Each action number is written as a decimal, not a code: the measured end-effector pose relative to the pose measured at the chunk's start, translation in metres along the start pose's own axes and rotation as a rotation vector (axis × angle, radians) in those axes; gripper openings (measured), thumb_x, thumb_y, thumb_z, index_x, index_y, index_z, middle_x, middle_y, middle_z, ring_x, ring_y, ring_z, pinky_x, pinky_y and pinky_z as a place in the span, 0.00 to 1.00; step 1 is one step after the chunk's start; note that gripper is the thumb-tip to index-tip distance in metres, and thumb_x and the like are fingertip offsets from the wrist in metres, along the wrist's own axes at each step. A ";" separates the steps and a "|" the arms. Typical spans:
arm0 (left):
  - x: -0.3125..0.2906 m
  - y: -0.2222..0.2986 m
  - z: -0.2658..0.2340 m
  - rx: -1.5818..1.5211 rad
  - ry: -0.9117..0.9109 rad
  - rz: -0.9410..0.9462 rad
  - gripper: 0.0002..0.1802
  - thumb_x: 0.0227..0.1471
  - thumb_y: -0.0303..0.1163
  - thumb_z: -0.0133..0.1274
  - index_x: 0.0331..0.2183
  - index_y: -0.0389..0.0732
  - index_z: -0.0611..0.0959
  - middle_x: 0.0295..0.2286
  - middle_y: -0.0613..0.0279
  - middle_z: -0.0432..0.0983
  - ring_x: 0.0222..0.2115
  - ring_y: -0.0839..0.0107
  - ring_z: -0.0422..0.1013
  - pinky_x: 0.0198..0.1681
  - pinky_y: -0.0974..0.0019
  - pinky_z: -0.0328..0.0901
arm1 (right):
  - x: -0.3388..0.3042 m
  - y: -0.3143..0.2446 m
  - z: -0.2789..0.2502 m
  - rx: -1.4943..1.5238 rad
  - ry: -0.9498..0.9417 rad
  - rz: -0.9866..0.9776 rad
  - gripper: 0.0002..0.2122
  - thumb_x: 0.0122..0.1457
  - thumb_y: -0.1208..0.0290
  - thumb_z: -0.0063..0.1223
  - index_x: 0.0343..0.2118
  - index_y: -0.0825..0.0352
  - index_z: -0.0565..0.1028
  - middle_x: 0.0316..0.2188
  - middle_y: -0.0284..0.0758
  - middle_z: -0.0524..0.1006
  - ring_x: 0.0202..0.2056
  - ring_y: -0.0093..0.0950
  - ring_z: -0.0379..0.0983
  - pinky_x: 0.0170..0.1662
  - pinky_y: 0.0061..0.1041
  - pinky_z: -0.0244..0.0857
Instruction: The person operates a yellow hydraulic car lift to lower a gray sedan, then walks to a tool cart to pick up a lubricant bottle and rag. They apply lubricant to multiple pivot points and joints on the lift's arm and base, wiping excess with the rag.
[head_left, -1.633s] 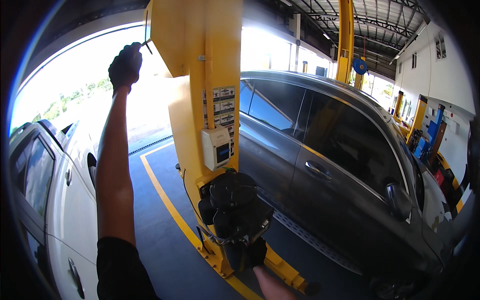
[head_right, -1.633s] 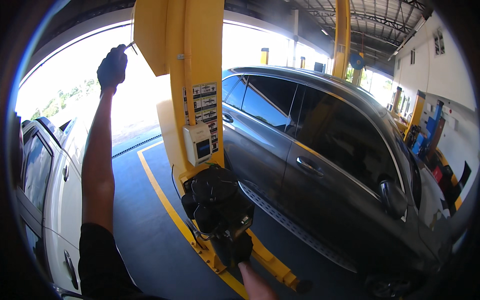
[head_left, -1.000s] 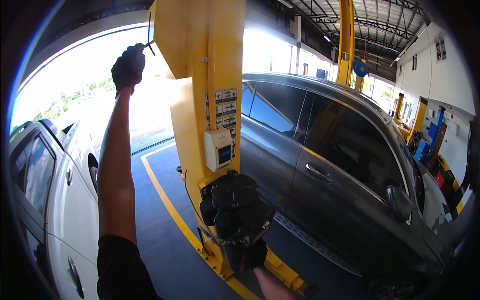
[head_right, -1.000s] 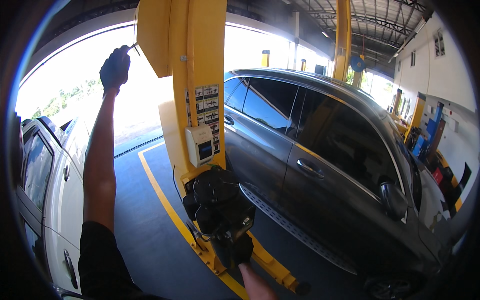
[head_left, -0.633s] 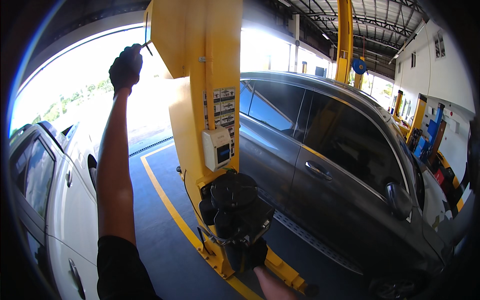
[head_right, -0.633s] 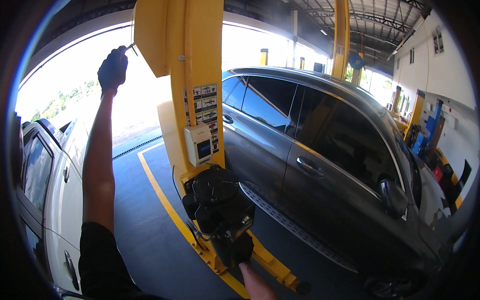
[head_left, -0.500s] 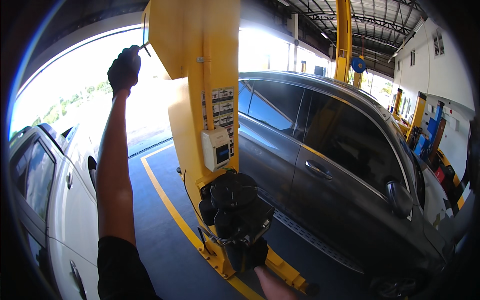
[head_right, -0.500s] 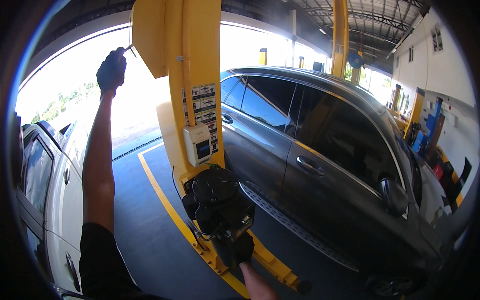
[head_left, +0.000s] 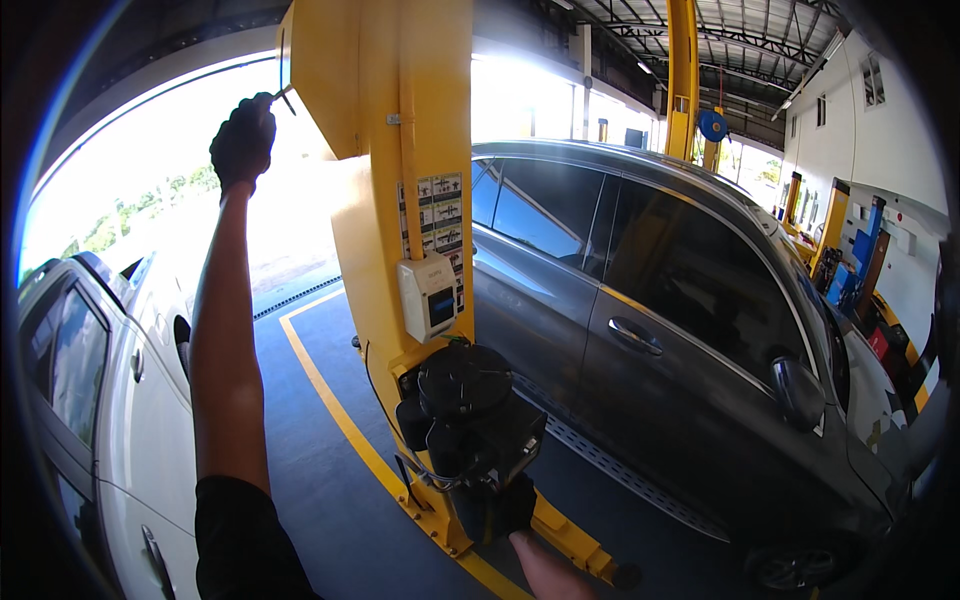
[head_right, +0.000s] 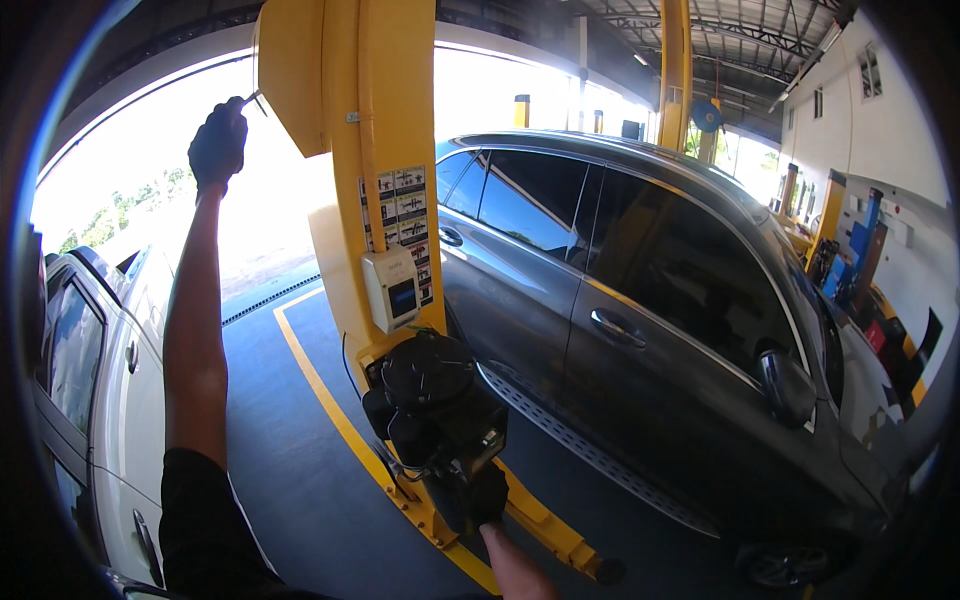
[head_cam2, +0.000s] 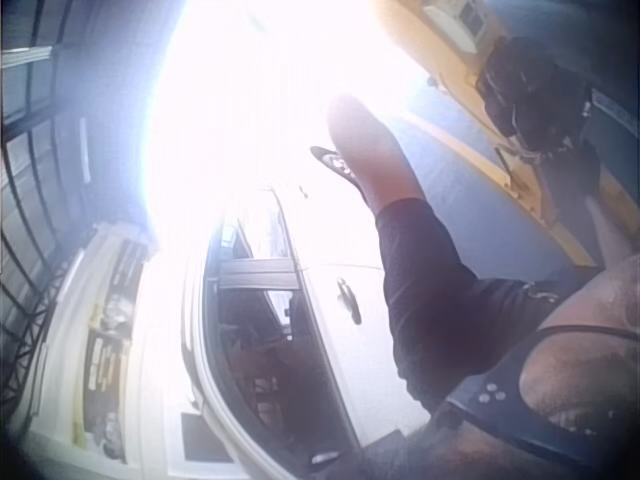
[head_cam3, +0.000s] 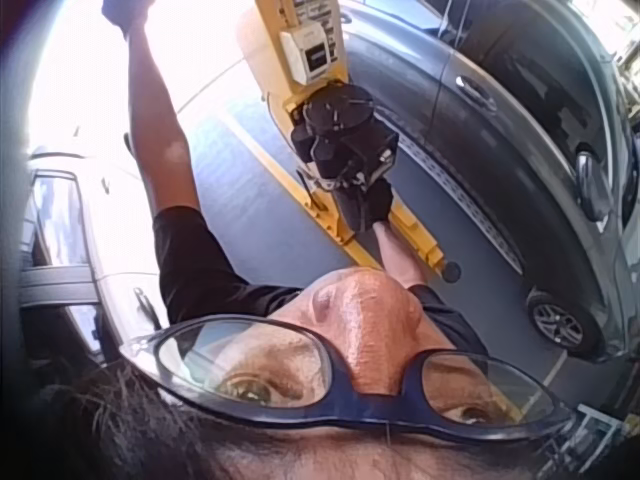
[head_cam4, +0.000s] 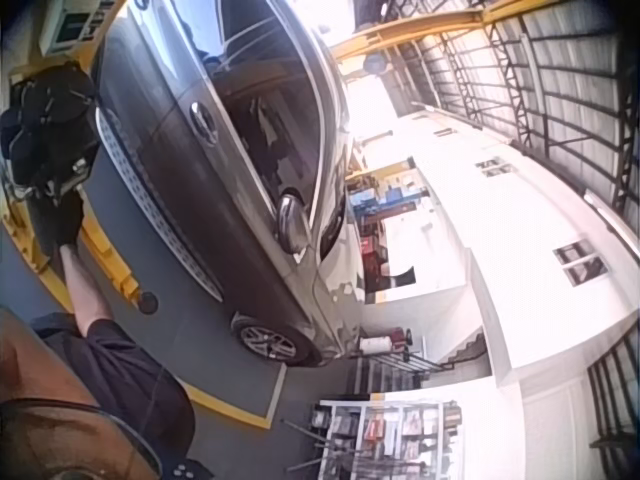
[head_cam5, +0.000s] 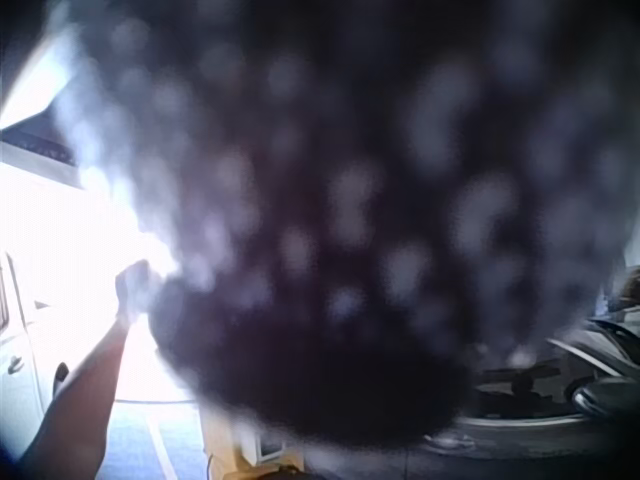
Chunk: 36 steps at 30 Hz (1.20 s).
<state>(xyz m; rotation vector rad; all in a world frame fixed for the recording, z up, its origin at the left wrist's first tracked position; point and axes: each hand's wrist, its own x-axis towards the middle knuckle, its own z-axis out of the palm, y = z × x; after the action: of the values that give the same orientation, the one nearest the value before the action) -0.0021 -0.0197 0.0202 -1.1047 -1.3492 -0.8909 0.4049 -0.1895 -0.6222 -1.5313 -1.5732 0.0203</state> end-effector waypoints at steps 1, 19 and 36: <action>0.000 0.000 -0.002 0.010 -0.035 -0.018 0.13 0.68 0.42 0.44 0.51 0.56 0.75 0.42 0.59 0.80 0.38 0.49 0.80 0.41 0.45 0.74 | 0.001 -0.003 -0.001 0.007 -0.003 0.002 0.27 0.53 0.43 0.68 0.40 0.66 0.80 0.36 0.43 0.81 0.39 0.46 0.79 0.41 0.44 0.71; -0.001 0.004 -0.008 0.012 0.079 -0.029 0.09 0.65 0.41 0.48 0.45 0.54 0.78 0.35 0.59 0.78 0.34 0.53 0.80 0.37 0.49 0.75 | 0.009 -0.014 -0.010 0.024 -0.078 0.025 0.27 0.57 0.43 0.62 0.40 0.68 0.78 0.37 0.46 0.80 0.40 0.48 0.78 0.42 0.46 0.71; -0.004 -0.004 0.010 0.008 0.129 0.015 0.11 0.64 0.45 0.52 0.45 0.55 0.75 0.35 0.61 0.77 0.34 0.54 0.78 0.36 0.48 0.74 | 0.000 -0.006 -0.005 -0.025 -0.109 0.047 0.26 0.59 0.46 0.59 0.44 0.69 0.76 0.39 0.48 0.77 0.43 0.51 0.75 0.45 0.48 0.69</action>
<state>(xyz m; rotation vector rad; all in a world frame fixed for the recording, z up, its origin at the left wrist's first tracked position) -0.0085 -0.0116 0.0161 -1.0323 -1.2360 -0.9293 0.4036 -0.1935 -0.6155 -1.6102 -1.6275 0.1121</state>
